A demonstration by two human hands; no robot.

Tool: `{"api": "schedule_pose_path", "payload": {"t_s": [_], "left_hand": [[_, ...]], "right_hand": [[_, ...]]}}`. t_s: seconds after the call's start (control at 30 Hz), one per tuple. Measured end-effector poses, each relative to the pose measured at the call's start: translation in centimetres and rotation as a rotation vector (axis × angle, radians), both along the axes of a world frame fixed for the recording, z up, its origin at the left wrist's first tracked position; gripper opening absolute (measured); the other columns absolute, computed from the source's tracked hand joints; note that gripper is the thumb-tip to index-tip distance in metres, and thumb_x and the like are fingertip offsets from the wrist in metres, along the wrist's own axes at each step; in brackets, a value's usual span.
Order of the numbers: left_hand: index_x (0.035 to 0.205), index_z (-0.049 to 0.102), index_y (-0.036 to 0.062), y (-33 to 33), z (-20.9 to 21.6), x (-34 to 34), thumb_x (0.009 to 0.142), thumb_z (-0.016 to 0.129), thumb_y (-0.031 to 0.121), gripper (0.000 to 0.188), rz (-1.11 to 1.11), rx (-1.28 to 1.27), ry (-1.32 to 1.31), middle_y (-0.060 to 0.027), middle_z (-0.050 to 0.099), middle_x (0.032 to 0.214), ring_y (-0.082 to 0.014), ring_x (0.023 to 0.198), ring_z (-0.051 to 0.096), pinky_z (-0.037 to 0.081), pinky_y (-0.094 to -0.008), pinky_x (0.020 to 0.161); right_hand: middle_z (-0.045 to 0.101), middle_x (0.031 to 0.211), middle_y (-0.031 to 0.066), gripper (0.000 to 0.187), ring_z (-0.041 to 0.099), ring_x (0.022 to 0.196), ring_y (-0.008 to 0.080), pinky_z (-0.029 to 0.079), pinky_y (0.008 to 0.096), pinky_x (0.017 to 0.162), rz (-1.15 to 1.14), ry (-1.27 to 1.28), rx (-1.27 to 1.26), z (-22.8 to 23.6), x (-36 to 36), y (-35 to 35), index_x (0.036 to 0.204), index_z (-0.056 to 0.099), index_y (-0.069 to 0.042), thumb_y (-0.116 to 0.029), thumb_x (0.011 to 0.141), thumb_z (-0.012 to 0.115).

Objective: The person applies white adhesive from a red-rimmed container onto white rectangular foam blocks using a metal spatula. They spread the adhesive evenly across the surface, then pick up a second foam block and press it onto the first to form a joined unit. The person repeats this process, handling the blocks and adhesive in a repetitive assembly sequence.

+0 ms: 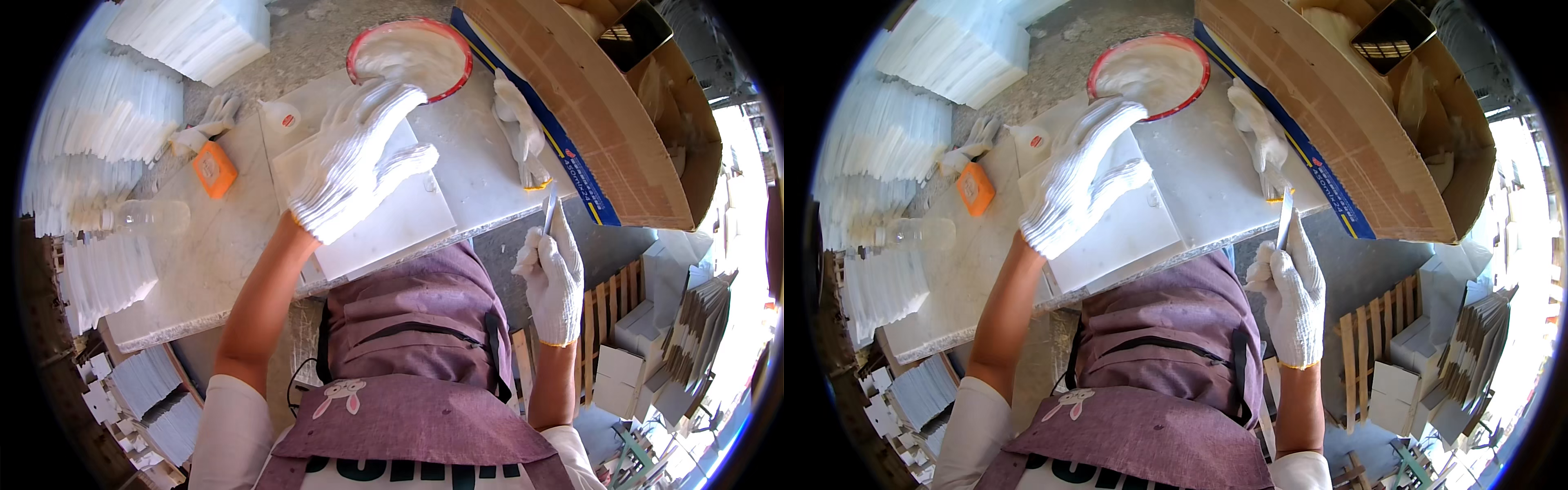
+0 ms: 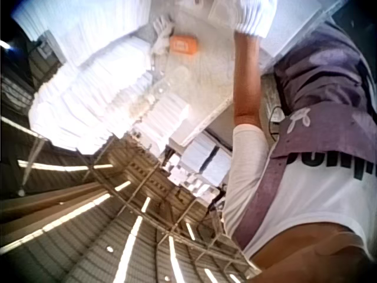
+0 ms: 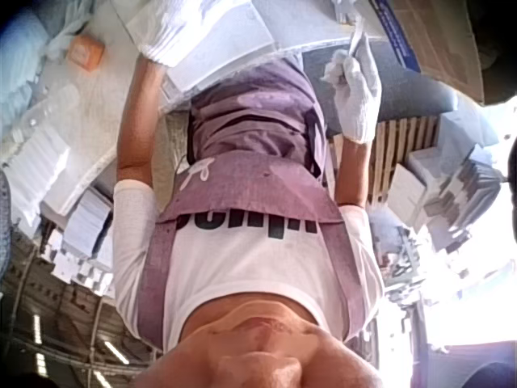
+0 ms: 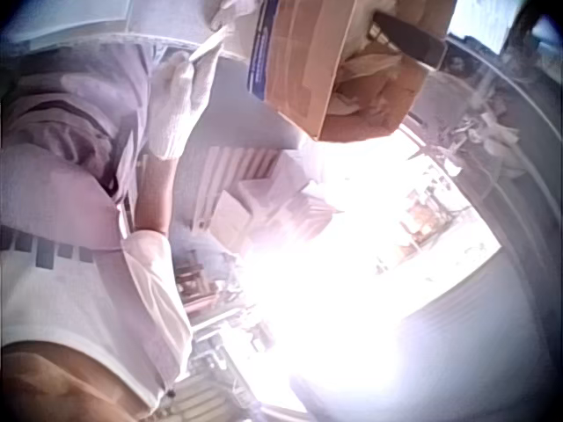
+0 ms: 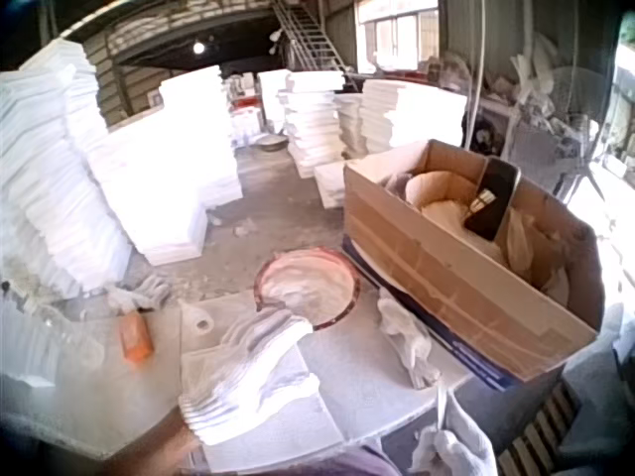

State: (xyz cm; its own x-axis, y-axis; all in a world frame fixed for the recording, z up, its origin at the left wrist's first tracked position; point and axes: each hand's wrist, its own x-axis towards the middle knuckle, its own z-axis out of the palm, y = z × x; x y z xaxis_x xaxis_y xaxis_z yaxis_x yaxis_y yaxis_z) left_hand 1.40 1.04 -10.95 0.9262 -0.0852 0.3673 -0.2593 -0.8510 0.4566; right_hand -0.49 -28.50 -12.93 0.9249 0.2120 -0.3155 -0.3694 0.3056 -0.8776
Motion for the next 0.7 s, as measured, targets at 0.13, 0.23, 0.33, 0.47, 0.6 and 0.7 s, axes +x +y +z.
{"api": "schedule_pose_path", "payload": {"t_s": [0.13,0.23,0.33,0.47,0.6,0.7], "left_hand": [[0.137,0.056,0.0089,-1.5,0.7,-3.7,0.085,0.072,0.047,0.066,0.025,0.199,0.024,-0.0177,0.053,0.14,-0.0397,0.132,0.047,0.037,-0.0511,0.113],[0.146,0.048,0.0085,-2.8,1.3,-4.6,0.085,0.069,0.053,0.078,-0.057,0.157,0.174,-0.0184,0.048,0.146,-0.0395,0.141,0.038,0.029,-0.0538,0.118],[0.148,0.045,0.0064,-1.9,0.7,-4.4,0.086,0.067,0.056,0.082,0.063,0.218,0.15,-0.0196,0.046,0.148,-0.04,0.142,0.037,0.028,-0.0541,0.118],[0.152,0.039,0.0066,-2.1,1.1,-4.6,0.089,0.062,0.058,0.084,-0.154,0.325,0.196,-0.0207,0.04,0.154,-0.0445,0.143,0.034,0.028,-0.0543,0.118],[0.15,0.043,0.0082,-2.1,1.5,-5.1,0.086,0.062,0.061,0.085,-0.137,0.207,0.117,-0.0173,0.043,0.151,-0.038,0.144,0.036,0.027,-0.054,0.119],[0.149,0.047,0.0146,-2.9,0.9,-6.1,0.086,0.055,0.07,0.084,-0.358,0.302,0.175,-0.0135,0.043,0.153,-0.0346,0.144,0.037,0.027,-0.0535,0.12]], "right_hand": [[0.057,0.093,0.0049,0.047,0.054,0.077,0.01,0.05,0.0245,0.068,-0.001,0.063,0.1,-0.4,0.6,-0.4,0.14,0.049,0.007,-0.018,0.102,0.058],[0.055,0.093,0.0042,0.036,0.055,0.077,0.0114,0.049,0.0254,0.067,0.004,0.06,0.118,-0.5,1.1,0.2,0.128,0.056,0.001,-0.022,0.101,0.061],[0.055,0.093,0.0037,0.033,0.056,0.081,0.0139,0.049,0.0273,0.07,0.026,0.032,0.149,-0.2,1.7,0.2,0.124,0.057,-0.003,-0.025,0.1,0.064],[0.059,0.094,0.0059,0.032,0.056,0.08,0.0136,0.049,0.0283,0.07,-0.113,0.01,0.023,0.1,1.5,0.7,0.119,0.061,-0.001,-0.025,0.099,0.065],[0.062,0.088,0.0065,0.03,0.057,0.077,0.0132,0.048,0.0275,0.068,-0.089,-0.072,-0.005,-0.9,1.6,-1.0,0.114,0.064,0.002,-0.023,0.098,0.067],[0.062,0.082,0.0061,0.028,0.055,0.072,0.0119,0.045,0.0258,0.065,-0.016,-0.068,-0.003,-1.2,1.8,-1.7,0.113,0.064,0.003,-0.02,0.097,0.067]]}}
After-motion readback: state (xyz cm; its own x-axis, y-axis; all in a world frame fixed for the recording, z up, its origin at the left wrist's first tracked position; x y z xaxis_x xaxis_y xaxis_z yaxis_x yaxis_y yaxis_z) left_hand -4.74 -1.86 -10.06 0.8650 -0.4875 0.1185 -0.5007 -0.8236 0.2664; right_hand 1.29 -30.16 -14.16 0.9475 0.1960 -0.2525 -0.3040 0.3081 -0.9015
